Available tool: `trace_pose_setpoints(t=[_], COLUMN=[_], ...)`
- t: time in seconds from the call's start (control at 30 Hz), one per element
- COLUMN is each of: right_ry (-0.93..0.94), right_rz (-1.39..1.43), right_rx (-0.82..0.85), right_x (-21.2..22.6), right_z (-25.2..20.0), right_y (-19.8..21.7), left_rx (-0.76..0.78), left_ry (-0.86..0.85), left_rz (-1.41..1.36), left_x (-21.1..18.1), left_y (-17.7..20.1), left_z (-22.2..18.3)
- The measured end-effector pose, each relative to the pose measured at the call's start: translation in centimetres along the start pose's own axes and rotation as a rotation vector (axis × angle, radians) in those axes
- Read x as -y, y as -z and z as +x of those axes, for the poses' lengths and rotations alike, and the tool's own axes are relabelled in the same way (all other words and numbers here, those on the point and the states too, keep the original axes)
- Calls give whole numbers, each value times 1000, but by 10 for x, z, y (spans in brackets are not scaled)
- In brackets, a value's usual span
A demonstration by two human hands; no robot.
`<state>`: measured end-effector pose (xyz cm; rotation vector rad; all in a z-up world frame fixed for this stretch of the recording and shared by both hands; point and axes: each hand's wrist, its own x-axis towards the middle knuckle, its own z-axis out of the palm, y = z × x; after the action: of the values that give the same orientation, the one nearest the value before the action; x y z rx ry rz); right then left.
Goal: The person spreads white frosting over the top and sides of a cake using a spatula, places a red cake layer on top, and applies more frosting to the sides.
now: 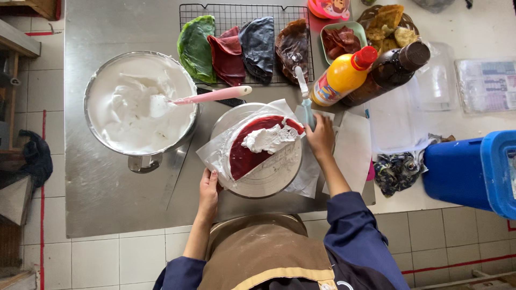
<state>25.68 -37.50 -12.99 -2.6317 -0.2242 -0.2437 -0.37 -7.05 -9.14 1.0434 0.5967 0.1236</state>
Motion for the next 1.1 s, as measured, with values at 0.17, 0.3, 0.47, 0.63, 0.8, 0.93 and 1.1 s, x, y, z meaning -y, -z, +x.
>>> trace_pose_setpoints(t=[0.17,0.3,0.47,0.63,0.8,0.93,1.1], right_ry=[57,-298,-176,79,341,622,554], right_rz=[141,498,508,91,37,-20,-156], right_rx=[-85,261,203,330,243,85,-13], right_x=[-6,-13,48,121,149,156,145], right_z=[31,16,-40,-76,-84,-93,-83], right_y=[-2,40,133,170,169,173,169], left_rx=[15,2,1,33,29,35,18], left_ry=[23,50,42,11,36,-89,-53], left_rz=[-27,18,1,-94,-311,-110,-60], left_x=[-4,-7,4,-2,-5,-4,3], left_y=[0,0,5,-5,-7,-11,-6], left_z=[0,1,-2,-9,-15,-13,-8])
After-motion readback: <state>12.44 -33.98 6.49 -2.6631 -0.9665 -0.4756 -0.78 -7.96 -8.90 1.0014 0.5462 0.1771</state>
